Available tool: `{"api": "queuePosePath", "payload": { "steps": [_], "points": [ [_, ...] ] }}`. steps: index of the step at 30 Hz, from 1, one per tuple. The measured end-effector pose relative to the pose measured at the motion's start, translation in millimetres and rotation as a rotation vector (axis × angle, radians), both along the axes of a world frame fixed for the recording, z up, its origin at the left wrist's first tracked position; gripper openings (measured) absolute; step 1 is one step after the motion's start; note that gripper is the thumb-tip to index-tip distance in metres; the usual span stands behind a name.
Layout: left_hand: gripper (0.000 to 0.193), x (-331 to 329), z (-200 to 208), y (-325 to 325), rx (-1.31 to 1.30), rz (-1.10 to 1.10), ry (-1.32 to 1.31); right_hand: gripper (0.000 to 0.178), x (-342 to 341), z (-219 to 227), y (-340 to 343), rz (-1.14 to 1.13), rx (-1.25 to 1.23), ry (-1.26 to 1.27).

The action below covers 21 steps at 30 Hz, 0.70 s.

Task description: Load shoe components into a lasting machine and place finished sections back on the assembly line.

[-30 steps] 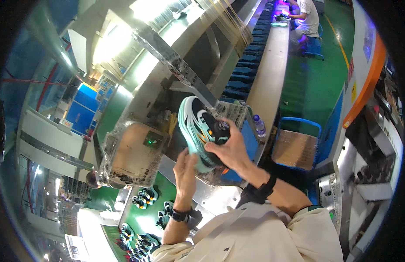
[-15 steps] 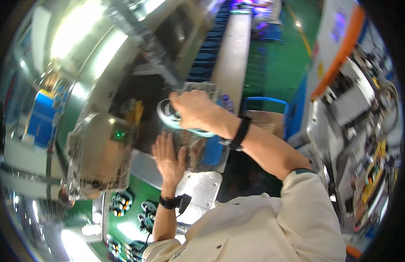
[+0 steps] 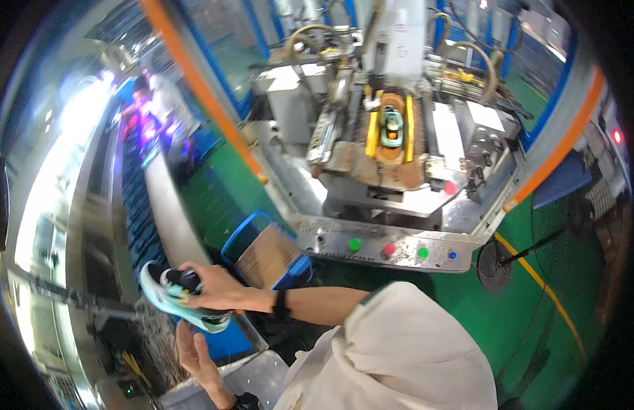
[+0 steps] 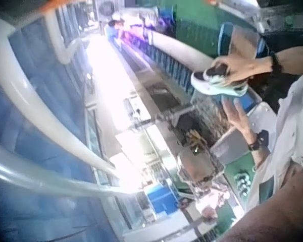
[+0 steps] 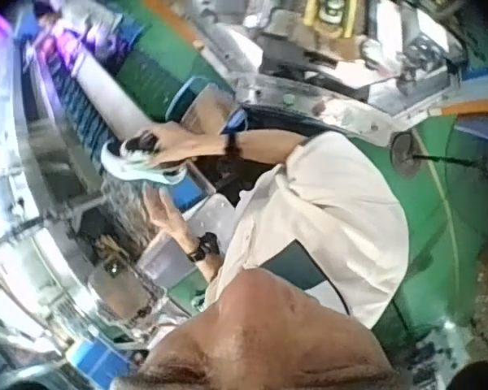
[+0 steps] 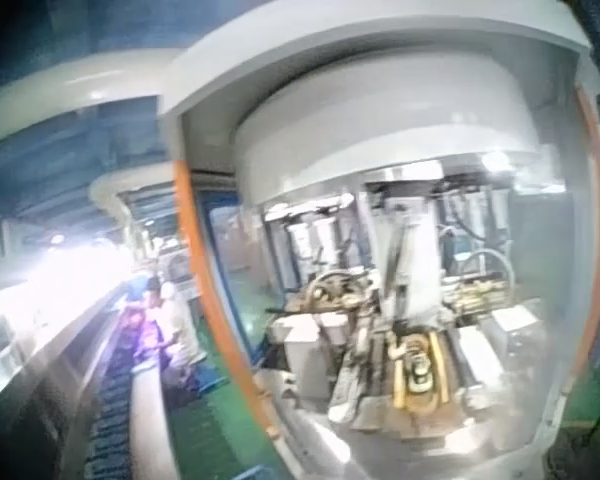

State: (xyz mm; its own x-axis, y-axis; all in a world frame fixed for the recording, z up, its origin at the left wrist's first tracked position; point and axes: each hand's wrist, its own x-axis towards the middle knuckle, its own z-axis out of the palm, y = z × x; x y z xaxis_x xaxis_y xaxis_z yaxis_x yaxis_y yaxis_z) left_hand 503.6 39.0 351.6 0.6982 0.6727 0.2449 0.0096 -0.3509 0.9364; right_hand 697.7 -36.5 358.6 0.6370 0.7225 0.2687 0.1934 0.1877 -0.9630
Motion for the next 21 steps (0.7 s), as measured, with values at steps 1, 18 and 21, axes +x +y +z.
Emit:
{"api": "queuePosePath", "payload": {
  "steps": [1,18,21],
  "points": [
    [0.052,28,2,-17,-0.071,-0.077,0.013,0.069,17,-3,-39,-0.162,0.017,0.032],
    [0.049,593,-92,-383,-0.282,-0.679,0.281,0.059,175,1,-539,-1.491,0.077,0.032],
    [0.065,637,-122,-422,-0.14,-0.632,0.519,0.059,165,-3,-558,-1.635,-0.028,0.055]
  ]
}}
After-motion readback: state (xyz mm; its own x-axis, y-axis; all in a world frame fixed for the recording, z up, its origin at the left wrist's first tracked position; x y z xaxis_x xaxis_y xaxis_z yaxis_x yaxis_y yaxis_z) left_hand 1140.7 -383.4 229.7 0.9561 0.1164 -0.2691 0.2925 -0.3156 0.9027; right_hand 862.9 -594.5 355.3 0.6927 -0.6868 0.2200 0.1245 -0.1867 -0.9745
